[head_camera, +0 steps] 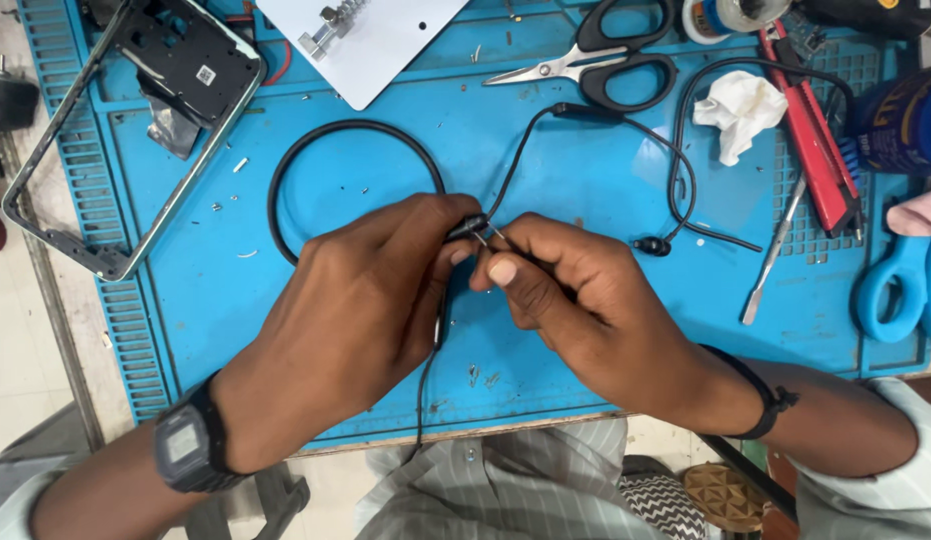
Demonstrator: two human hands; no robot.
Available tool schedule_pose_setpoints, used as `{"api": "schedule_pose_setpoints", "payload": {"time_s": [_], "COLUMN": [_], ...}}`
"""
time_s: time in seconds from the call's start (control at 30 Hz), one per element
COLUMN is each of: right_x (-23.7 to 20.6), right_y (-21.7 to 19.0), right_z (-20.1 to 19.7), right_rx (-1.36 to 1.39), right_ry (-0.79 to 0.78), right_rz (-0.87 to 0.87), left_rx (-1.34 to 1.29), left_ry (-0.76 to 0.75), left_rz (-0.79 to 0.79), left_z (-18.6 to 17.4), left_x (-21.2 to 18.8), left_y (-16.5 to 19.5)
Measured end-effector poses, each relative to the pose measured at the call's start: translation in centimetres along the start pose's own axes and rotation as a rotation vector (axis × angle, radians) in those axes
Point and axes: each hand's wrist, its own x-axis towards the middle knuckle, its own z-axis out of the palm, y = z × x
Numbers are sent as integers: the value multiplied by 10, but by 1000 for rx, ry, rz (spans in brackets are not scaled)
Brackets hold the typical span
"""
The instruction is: The person wipes the workbench with a pink cloth, then picks up a neckband earphone and works on its wiring, using tweezers and a soldering iron to rework the wire connections on the earphone pieces. They hold and reposition the neckband and wires while applying the soldering iron to the joints.
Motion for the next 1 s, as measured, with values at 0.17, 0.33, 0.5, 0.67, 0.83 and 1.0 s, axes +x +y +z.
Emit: {"api": "schedule_pose_setpoints", "payload": {"time_s": [0.17,0.33,0.5,0.67,0.83,1.0], "right_x": [-1,-3,-4,-8,-5,-4], "right_y": [2,-3,-4,-1,-1,0], "right_z": [-2,-4,-2,-2,-6,-4], "right_rx": [-49,-53,2,54,158,173], "right_ry": [-20,-7,-13,-50,-147,-123], "right_rz": [72,145,207,265,386,360], "left_rx": [-44,4,10,148,274,410], "left_ry": [-151,-186,-191,-253,-251,-149], "left_rz": [-147,-137,-136,-90,28,61], "left_z": [-6,-8,-8,-4,-2,5], "left_x": [1,2,-1,-7,-16,-21], "left_y": [3,3,5,0,-11,-15]}}
